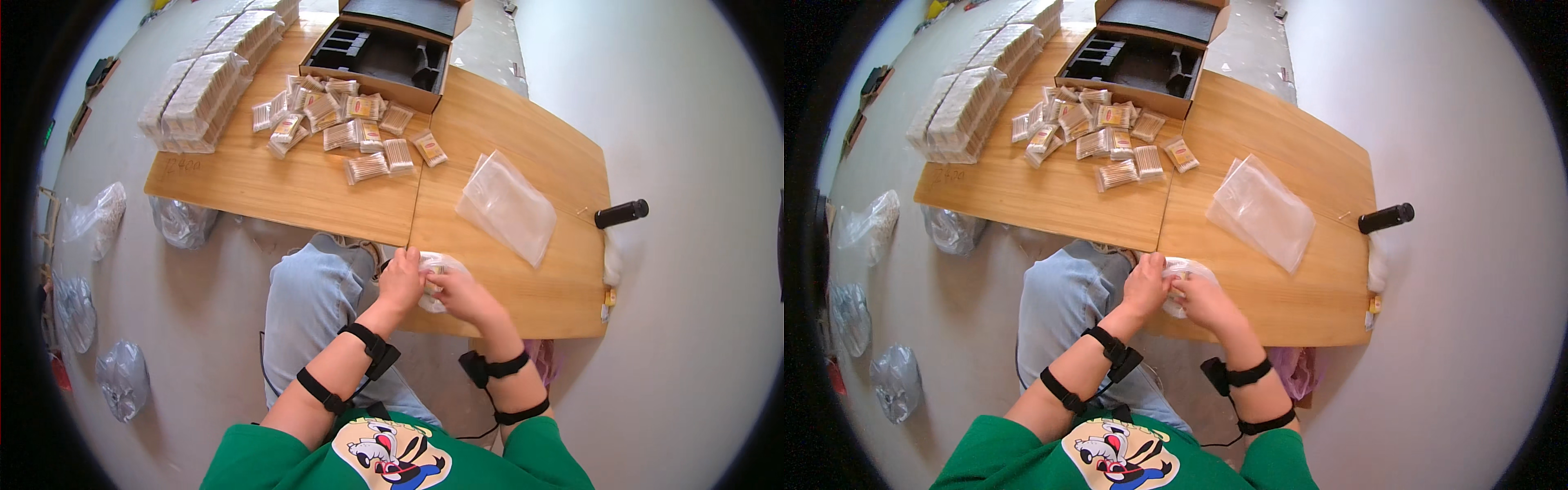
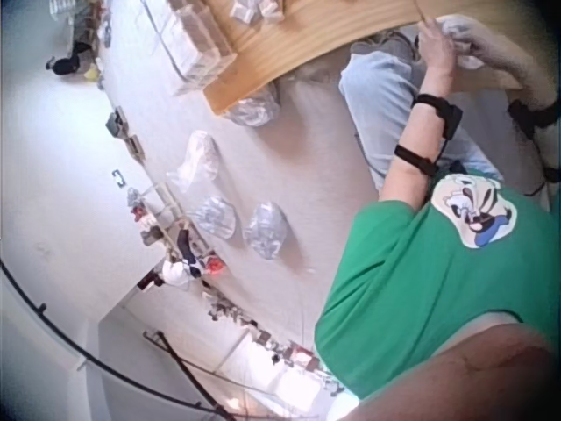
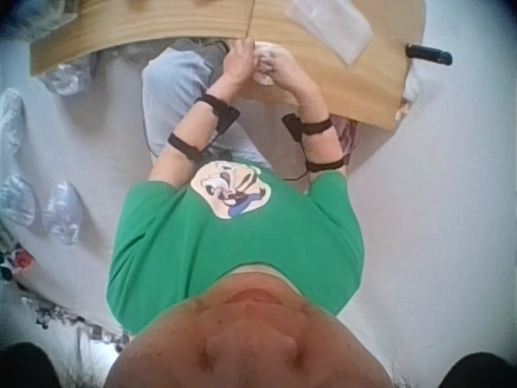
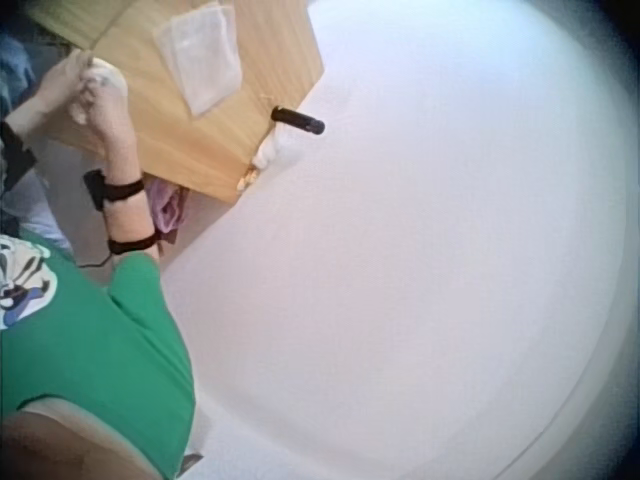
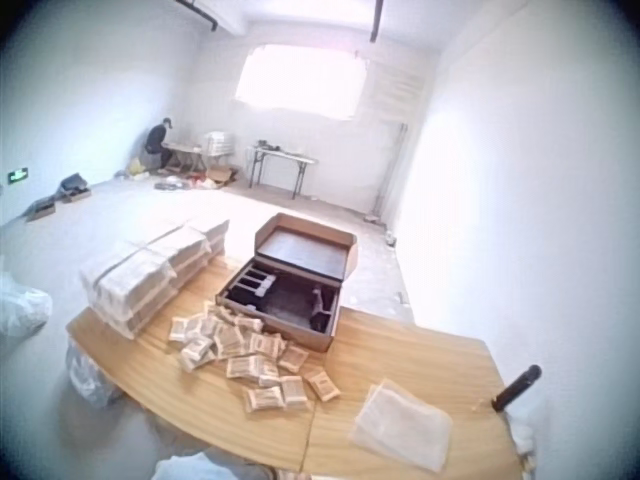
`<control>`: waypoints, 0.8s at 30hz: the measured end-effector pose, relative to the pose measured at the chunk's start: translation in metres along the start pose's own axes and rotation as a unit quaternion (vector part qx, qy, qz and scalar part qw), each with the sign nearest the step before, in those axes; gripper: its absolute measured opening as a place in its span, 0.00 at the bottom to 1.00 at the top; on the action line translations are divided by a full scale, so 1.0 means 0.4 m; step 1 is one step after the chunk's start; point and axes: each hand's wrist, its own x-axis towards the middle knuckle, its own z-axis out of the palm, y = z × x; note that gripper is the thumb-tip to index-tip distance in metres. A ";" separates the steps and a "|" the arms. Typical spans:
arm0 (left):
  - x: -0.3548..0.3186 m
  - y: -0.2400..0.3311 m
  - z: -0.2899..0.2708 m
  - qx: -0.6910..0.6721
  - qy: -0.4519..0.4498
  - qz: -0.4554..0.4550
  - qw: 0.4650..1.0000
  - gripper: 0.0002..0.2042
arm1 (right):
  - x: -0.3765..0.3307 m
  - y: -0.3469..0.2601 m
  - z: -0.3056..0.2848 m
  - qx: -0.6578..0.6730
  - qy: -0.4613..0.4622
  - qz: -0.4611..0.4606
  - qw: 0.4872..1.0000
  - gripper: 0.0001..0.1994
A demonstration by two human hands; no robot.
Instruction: Packing small bags of cotton swabs into a larger plastic bag.
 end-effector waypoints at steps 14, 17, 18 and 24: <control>0.018 0.012 0.006 -0.078 -0.136 -0.089 0.984 0.15 | 0.544 0.282 -0.083 -0.271 0.214 0.080 0.935 0.24; 0.018 -0.008 0.003 -0.071 -0.129 -0.095 0.984 0.15 | 0.532 0.216 -0.103 -0.246 0.113 0.163 0.949 0.22; 0.020 -0.007 0.014 -0.076 -0.130 -0.090 0.985 0.15 | 0.501 0.233 -0.115 -0.178 0.164 0.154 0.958 0.21; 0.026 -0.017 0.004 -0.063 -0.131 -0.102 0.984 0.16 | 0.119 -0.005 -0.189 0.486 0.063 0.110 0.865 0.14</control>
